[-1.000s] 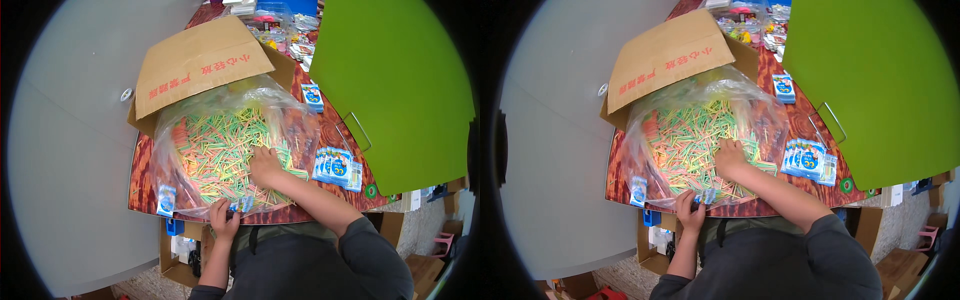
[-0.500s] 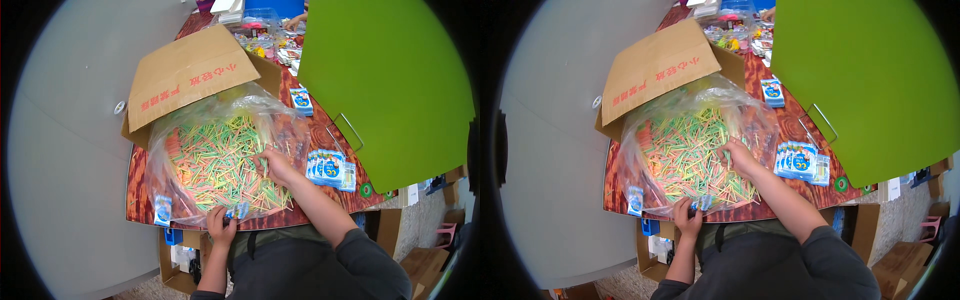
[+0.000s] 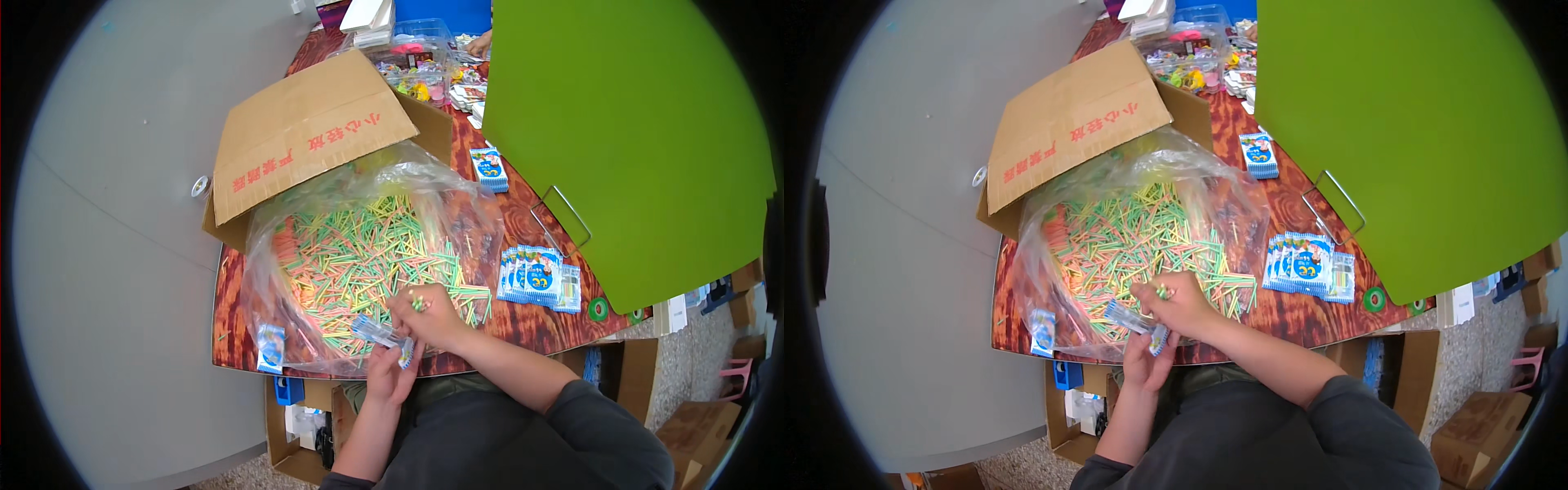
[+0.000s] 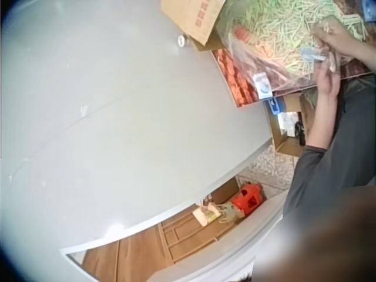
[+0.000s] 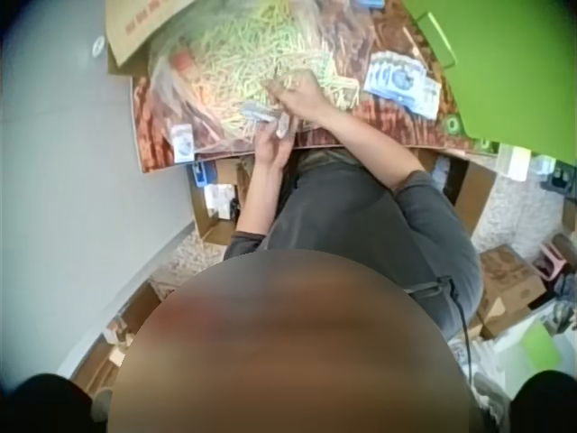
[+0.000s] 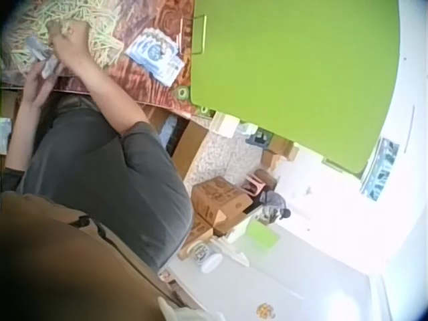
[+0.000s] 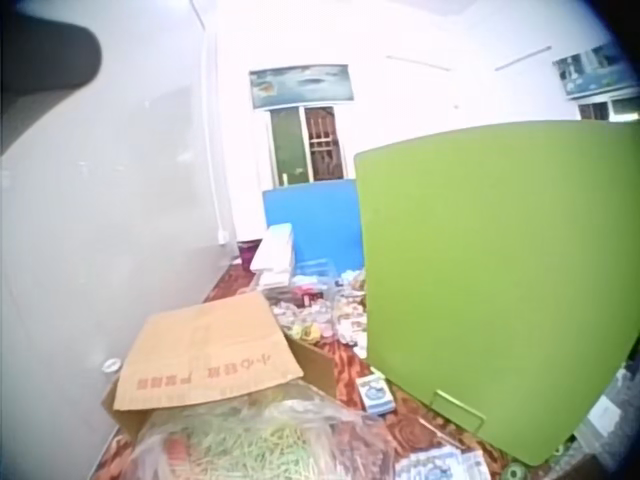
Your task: Counting and sorting small individually packaged plastic toy parts from a large bag into groups.
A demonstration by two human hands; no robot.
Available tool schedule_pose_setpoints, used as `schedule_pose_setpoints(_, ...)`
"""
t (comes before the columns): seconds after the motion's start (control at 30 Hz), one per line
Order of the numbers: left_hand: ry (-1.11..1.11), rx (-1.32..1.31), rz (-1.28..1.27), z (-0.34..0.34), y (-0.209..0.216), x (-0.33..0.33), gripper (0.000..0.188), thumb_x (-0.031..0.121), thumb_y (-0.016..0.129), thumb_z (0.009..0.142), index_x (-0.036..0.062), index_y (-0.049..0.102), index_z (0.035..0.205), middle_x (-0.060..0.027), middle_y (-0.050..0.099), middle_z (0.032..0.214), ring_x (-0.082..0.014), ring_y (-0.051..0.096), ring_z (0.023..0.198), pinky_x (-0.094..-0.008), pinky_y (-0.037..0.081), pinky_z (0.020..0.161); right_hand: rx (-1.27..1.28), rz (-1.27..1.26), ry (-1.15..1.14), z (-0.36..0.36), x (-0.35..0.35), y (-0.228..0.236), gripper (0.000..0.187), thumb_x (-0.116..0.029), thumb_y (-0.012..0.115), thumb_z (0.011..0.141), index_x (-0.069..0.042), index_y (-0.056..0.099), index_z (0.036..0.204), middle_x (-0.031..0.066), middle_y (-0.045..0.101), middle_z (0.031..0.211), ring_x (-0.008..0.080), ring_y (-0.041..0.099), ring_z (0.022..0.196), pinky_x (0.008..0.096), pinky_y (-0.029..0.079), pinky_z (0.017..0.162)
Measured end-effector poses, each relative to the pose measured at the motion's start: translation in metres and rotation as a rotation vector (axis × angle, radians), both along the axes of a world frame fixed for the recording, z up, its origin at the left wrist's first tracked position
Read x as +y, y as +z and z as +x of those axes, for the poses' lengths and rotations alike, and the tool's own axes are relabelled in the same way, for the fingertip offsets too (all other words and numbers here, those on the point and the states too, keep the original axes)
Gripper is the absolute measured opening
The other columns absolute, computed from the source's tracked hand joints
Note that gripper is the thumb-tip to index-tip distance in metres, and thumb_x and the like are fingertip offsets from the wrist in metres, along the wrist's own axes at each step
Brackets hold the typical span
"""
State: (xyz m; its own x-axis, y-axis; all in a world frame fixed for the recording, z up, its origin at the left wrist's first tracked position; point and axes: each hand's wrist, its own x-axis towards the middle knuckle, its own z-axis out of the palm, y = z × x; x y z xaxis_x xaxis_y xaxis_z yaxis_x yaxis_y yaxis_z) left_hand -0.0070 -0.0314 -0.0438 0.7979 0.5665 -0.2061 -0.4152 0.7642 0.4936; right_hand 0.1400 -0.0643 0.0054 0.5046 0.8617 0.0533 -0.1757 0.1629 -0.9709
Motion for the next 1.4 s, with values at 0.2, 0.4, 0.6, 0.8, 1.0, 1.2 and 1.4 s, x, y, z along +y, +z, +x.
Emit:
schedule_pose_setpoints(0.2,-0.074,-0.079,-0.040,-0.001,0.007,0.000,0.040,0.016,0.073,0.084,0.0095,0.055,0.119,-0.0044,0.060,0.120,-0.0220,0.056,0.119,-0.0415,0.043,0.107,-0.552,0.162,-0.044,0.004,-0.009,-0.001,0.019,-0.017,0.073,0.084,-0.006,0.067,0.070,0.0055,0.060,0.062,0.0215,0.058,0.063,0.0350,0.044,0.067)
schedule_pose_setpoints(0.4,-0.086,-0.209,-0.029,-0.010,0.008,0.000,0.030,0.014,0.075,0.081,0.0093,0.058,0.106,-0.0053,0.061,0.117,-0.0213,0.057,0.118,-0.0413,0.042,0.107,-0.742,0.286,-0.055,0.008,-0.016,0.000,0.003,-0.007,0.071,0.080,-0.006,0.069,0.080,0.0042,0.066,0.075,0.0225,0.063,0.074,0.0357,0.045,0.077)
schedule_pose_setpoints(0.6,-0.138,-0.273,0.102,-0.010,0.013,0.009,0.028,0.006,0.068,0.086,0.0031,0.057,0.112,-0.0143,0.061,0.120,-0.0277,0.058,0.116,-0.0448,0.049,0.099,-0.734,0.354,-0.059,0.007,-0.015,-0.004,0.013,-0.011,0.070,0.084,-0.005,0.065,0.073,0.0067,0.065,0.073,0.0270,0.062,0.071,0.0371,0.045,0.070)
schedule_pose_setpoints(0.8,0.156,0.288,-0.035,-0.002,0.011,0.012,0.041,0.004,0.061,0.093,0.0014,0.049,0.133,-0.0159,0.058,0.130,-0.0244,0.056,0.122,-0.0377,0.051,0.095,-0.685,-0.216,-0.316,0.025,0.003,-0.023,0.030,-0.025,0.070,0.089,-0.001,0.064,0.072,0.0155,0.060,0.065,0.0353,0.060,0.062,0.0423,0.046,0.057)
schedule_pose_setpoints(1.0,0.380,0.487,0.868,0.004,0.042,-0.003,0.042,0.010,0.065,0.089,0.0034,0.057,0.129,-0.0129,0.059,0.132,-0.0321,0.048,0.132,-0.0461,0.038,0.108,-0.818,-0.036,-0.304,0.023,-0.005,-0.035,0.024,-0.019,0.073,0.085,-0.003,0.062,0.070,0.0149,0.058,0.065,0.0347,0.058,0.063,0.0437,0.044,0.059)
schedule_pose_setpoints(1.2,0.148,0.603,2.081,0.005,0.059,-0.002,0.026,0.018,0.072,0.070,0.0133,0.070,0.096,-0.0143,0.051,0.144,-0.0477,0.029,0.142,-0.0582,0.000,0.118,-0.832,0.088,-0.171,0.015,-0.008,-0.033,0.015,-0.018,0.072,0.081,-0.006,0.065,0.075,0.0102,0.058,0.065,0.0329,0.060,0.066,0.0422,0.045,0.063)
schedule_pose_setpoints(1.4,0.203,0.434,1.839,-0.007,0.067,0.003,0.021,0.019,0.077,0.075,0.0114,0.067,0.092,-0.0134,0.050,0.145,-0.0435,0.038,0.139,-0.0545,0.013,0.118,-0.805,0.030,-0.173,0.013,-0.016,-0.020,0.019,-0.015,0.070,0.084,-0.005,0.062,0.071,0.0106,0.056,0.063,0.0313,0.059,0.064,0.0414,0.044,0.063)
